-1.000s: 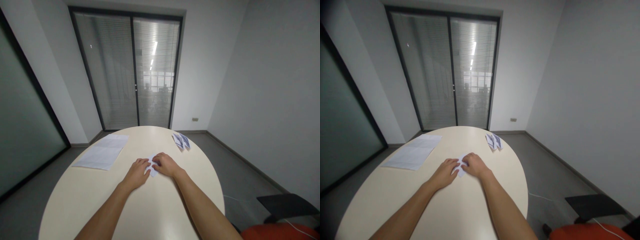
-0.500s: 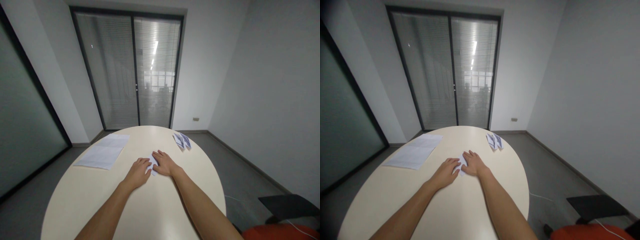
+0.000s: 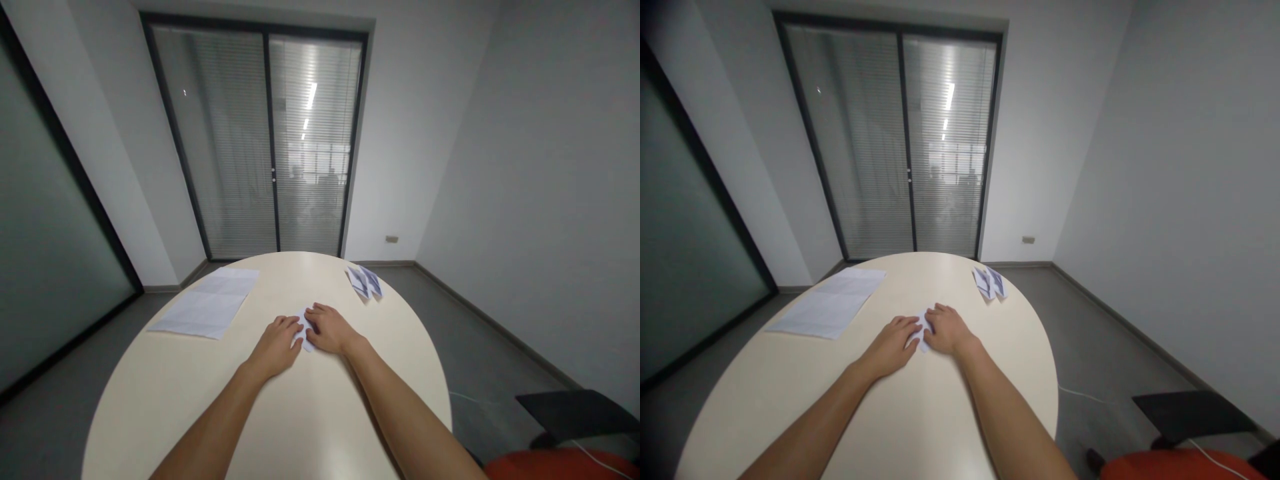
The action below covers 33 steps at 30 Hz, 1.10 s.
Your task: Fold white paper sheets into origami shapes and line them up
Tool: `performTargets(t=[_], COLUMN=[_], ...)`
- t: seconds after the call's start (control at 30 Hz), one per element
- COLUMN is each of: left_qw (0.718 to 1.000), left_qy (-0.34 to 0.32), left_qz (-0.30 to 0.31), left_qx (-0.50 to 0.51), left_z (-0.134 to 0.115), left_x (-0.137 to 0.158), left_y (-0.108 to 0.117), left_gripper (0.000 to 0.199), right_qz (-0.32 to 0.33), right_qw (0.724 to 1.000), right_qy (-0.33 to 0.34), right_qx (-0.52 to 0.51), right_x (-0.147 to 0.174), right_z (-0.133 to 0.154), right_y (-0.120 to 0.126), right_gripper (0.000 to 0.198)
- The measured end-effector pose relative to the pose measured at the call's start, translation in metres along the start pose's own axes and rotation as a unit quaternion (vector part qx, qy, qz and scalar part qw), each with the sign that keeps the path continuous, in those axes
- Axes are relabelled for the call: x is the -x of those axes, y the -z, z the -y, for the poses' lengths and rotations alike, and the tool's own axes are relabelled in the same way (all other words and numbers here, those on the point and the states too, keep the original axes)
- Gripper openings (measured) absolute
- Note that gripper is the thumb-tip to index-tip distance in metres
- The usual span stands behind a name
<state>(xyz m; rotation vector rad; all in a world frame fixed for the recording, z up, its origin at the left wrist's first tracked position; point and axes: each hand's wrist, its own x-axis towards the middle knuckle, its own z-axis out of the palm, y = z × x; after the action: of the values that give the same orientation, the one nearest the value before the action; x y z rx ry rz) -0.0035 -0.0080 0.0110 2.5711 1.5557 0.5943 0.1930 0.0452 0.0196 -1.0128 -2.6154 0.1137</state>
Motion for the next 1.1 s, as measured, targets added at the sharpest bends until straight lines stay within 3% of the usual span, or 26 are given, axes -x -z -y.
performTargets(t=[0.33, 0.83, 1.1], left_qw=[1.000, 1.000, 1.000], left_qy=[0.005, 0.001, -0.001], left_qz=[0.001, 0.001, -0.002], left_qx=[0.001, -0.009, 0.004], left_z=[0.001, 0.003, 0.000], left_x=[0.000, 0.001, 0.000], left_y=[-0.003, -0.004, -0.002], left_gripper=[0.037, 0.039, 0.038], right_qz=[0.030, -0.002, 0.012], right_qw=[1.000, 1.000, 0.999], right_qy=[-0.008, 0.010, -0.035], right_qx=[0.005, -0.018, -0.013], right_x=[0.001, 0.006, 0.006], right_z=[0.001, -0.004, -0.003], right_y=[0.010, 0.001, -0.008], right_gripper=[0.019, 0.037, 0.059])
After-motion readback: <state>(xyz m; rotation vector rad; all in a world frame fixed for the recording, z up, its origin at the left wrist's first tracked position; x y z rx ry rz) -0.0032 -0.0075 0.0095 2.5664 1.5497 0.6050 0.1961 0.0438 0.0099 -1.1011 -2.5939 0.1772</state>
